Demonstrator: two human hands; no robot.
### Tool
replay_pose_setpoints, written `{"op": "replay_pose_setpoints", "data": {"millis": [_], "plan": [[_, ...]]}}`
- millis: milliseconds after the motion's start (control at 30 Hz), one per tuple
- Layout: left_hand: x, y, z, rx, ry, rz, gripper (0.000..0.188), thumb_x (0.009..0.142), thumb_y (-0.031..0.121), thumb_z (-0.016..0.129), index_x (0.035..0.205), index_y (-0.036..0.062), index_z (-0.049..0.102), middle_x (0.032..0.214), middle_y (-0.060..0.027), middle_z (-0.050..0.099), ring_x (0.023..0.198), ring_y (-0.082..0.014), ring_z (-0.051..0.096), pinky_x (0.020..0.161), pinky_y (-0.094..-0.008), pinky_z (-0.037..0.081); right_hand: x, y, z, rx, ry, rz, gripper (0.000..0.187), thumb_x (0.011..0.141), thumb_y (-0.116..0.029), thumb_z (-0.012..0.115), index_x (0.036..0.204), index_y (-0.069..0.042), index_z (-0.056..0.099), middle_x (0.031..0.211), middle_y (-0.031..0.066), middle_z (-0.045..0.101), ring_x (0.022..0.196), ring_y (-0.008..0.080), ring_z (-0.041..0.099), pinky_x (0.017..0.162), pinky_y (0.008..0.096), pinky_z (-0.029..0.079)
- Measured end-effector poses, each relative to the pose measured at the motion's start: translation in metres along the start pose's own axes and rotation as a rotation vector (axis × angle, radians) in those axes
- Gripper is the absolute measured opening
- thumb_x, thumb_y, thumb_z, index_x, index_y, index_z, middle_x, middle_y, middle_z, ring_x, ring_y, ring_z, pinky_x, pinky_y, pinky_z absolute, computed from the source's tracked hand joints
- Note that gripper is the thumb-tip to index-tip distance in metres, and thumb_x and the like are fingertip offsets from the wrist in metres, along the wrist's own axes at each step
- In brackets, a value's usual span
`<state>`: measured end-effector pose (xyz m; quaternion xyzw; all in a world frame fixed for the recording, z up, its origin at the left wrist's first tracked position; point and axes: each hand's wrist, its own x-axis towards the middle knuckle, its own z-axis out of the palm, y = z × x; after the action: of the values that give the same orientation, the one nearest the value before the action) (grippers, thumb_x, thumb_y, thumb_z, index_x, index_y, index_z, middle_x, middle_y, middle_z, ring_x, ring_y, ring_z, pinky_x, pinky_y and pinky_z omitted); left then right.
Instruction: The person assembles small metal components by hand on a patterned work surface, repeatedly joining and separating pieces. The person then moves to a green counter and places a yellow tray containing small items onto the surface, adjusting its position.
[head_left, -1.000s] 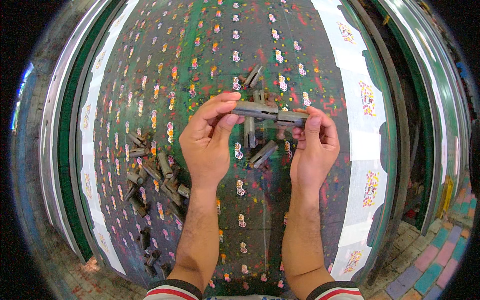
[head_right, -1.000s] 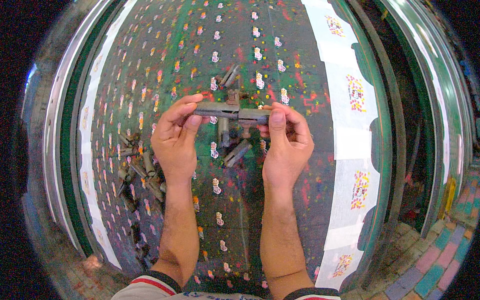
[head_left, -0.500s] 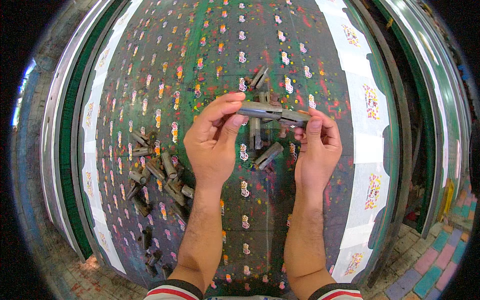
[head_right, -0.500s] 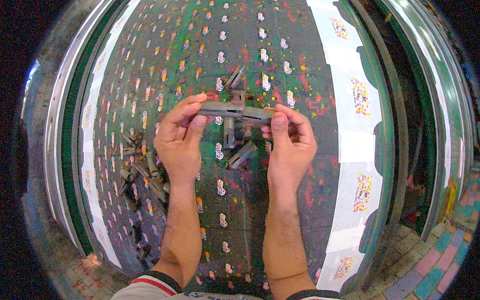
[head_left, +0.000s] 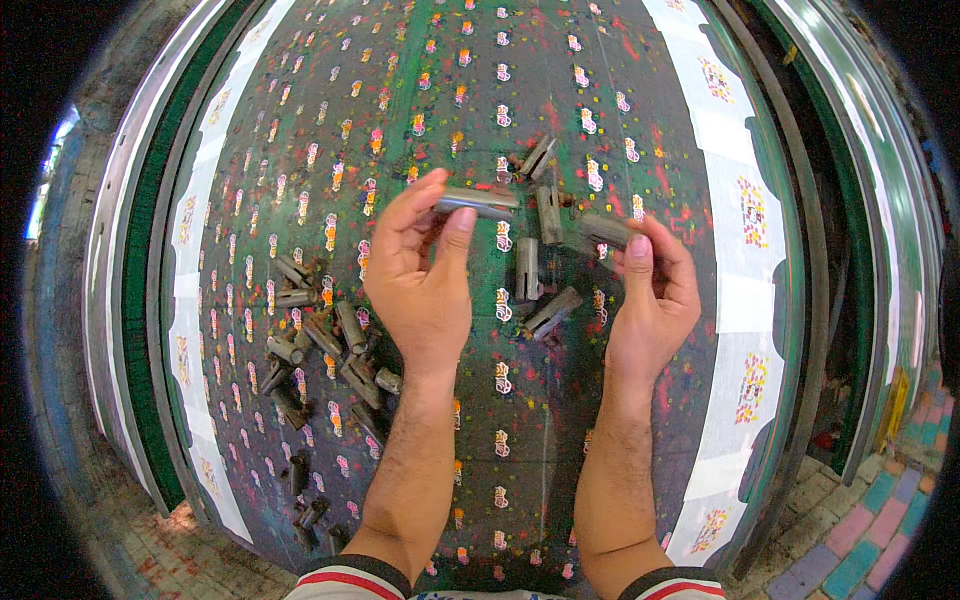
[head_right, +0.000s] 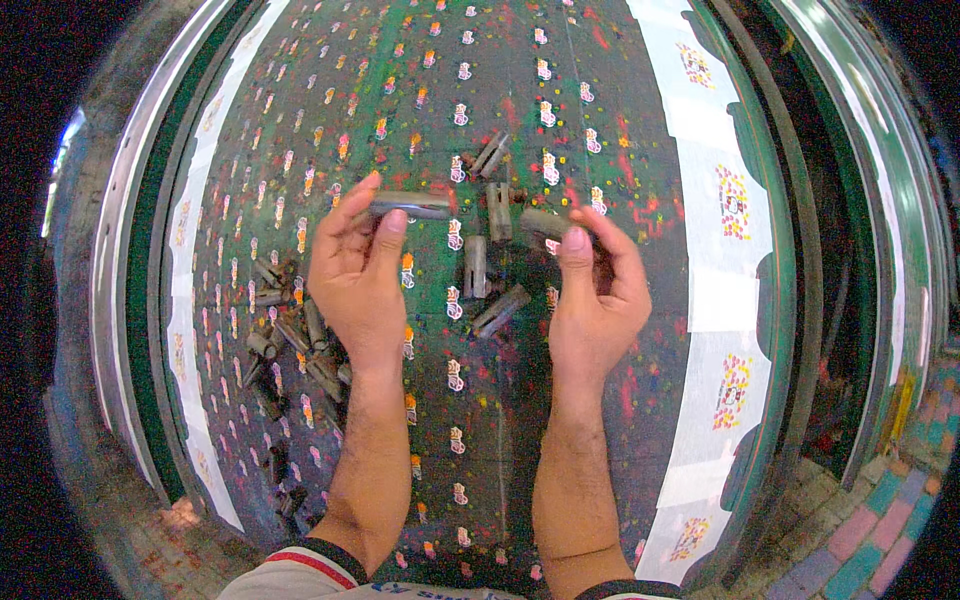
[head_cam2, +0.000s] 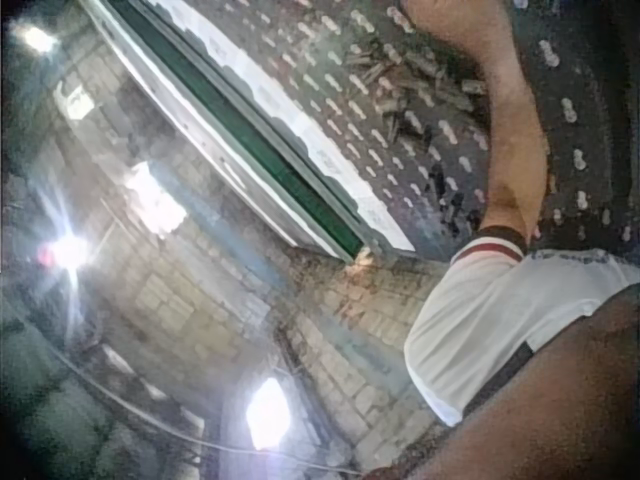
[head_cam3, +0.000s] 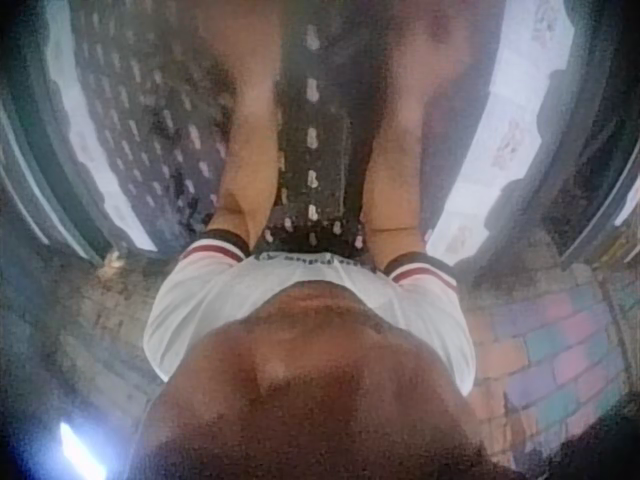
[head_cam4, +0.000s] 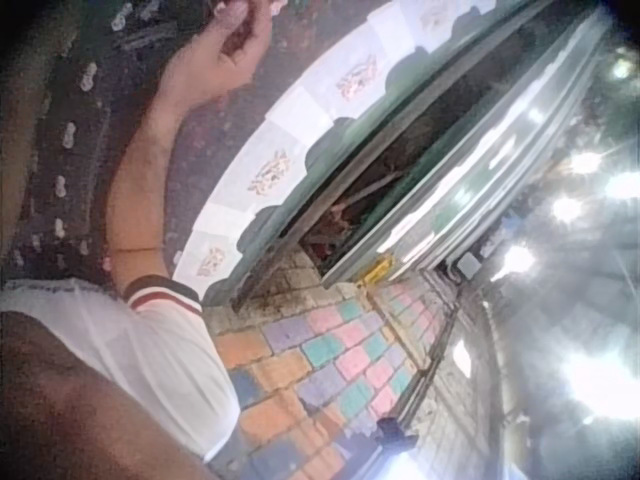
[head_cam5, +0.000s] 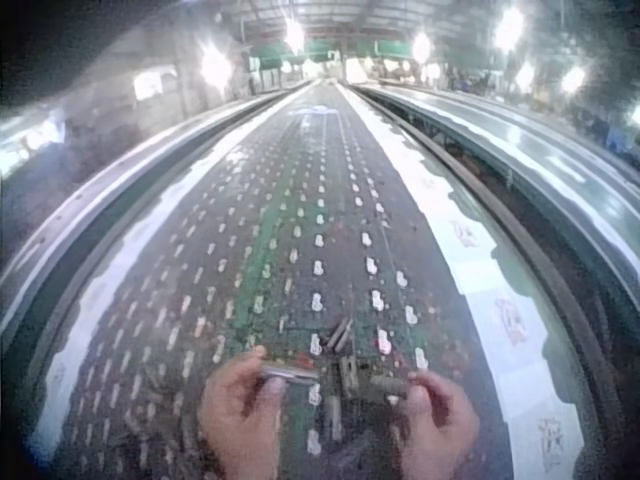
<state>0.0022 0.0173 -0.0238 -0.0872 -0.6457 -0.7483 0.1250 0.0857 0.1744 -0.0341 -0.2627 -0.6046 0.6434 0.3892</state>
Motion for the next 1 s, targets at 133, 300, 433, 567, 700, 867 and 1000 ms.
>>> {"op": "replay_pose_setpoints", "data": {"millis": [133, 300, 433, 567, 700, 867, 1000], "plan": [[0.003, 0.002, 0.000, 0.021, 0.103, 0.029, 0.036, 0.105, -0.002, 0.080, 0.138, 0.0006, 0.067, 0.134, -0.0096, 0.075, 0.116, -0.0140, 0.073, 0.099, -0.0303, 0.061, -0.001, -0.006, 0.003, 0.033, 0.035, 0.024, 0.024, 0.108, -0.008, 0.080, 0.131, 0.000, 0.078, 0.124, 0.0077, 0.081, 0.110, 0.0130, 0.074, 0.097, 0.0294, 0.060], [-0.001, -0.006, -0.004, 0.070, 0.000, -0.040, 0.032, 0.106, -0.001, 0.079, 0.136, 0.0017, 0.068, 0.129, -0.0068, 0.074, 0.108, -0.0111, 0.070, 0.094, -0.0286, 0.059, -0.006, -0.003, 0.001, -0.051, -0.040, -0.055, 0.026, 0.105, -0.008, 0.085, 0.130, -0.001, 0.078, 0.123, 0.0070, 0.082, 0.110, 0.0122, 0.073, 0.097, 0.0288, 0.060], [-0.003, -0.008, 0.002, 0.177, -0.012, 0.096, 0.027, 0.104, 0.001, 0.081, 0.130, 0.0031, 0.073, 0.124, -0.0067, 0.076, 0.104, -0.0130, 0.070, 0.094, -0.0302, 0.059, -0.006, -0.002, 0.001, -0.082, 0.003, -0.107, 0.031, 0.102, -0.010, 0.089, 0.130, -0.003, 0.079, 0.122, 0.0057, 0.082, 0.101, 0.0090, 0.069, 0.090, 0.0264, 0.057], [-0.005, -0.006, 0.004, 0.322, -0.069, 0.216, 0.026, 0.102, 0.004, 0.083, 0.127, 0.0045, 0.077, 0.119, -0.0072, 0.079, 0.103, -0.0187, 0.072, 0.093, -0.0342, 0.059, -0.006, 0.001, -0.002, -0.088, 0.009, -0.181, 0.035, 0.098, -0.012, 0.092, 0.130, -0.003, 0.079, 0.123, 0.0039, 0.082, 0.096, 0.0077, 0.065, 0.086, 0.0258, 0.052], [-0.004, 0.000, 0.006, 0.466, -0.121, 0.289, 0.031, 0.100, 0.005, 0.084, 0.131, 0.0045, 0.077, 0.121, -0.0085, 0.081, 0.104, -0.0240, 0.073, 0.093, -0.0371, 0.060, -0.007, 0.002, -0.002, -0.101, -0.021, -0.257, 0.039, 0.095, -0.010, 0.094, 0.131, -0.005, 0.080, 0.123, 0.0048, 0.082, 0.100, 0.0115, 0.066, 0.088, 0.0286, 0.053], [-0.005, -0.002, 0.003, 0.617, -0.288, 0.065, 0.050, 0.099, 0.005, 0.084, 0.146, 0.0072, 0.070, 0.133, -0.0075, 0.082, 0.117, -0.0211, 0.074, 0.105, -0.0377, 0.056, -0.006, 0.002, 0.004, -0.396, -0.152, -0.129, 0.047, 0.089, -0.005, 0.095, 0.133, -0.007, 0.080, 0.120, 0.0081, 0.082, 0.104, 0.0199, 0.069, 0.094, 0.0352, 0.057], [-0.006, 0.001, 0.005, 0.634, -0.325, 0.075, 0.056, 0.098, 0.005, 0.083, 0.151, 0.0065, 0.068, 0.138, -0.0097, 0.080, 0.127, -0.0288, 0.069, 0.111, -0.0440, 0.053, -0.006, -0.002, 0.006, -0.441, -0.197, -0.108, 0.052, 0.086, -0.002, 0.095, 0.135, -0.007, 0.079, 0.118, 0.0092, 0.082, 0.106, 0.0239, 0.071, 0.097, 0.0392, 0.058]]}}
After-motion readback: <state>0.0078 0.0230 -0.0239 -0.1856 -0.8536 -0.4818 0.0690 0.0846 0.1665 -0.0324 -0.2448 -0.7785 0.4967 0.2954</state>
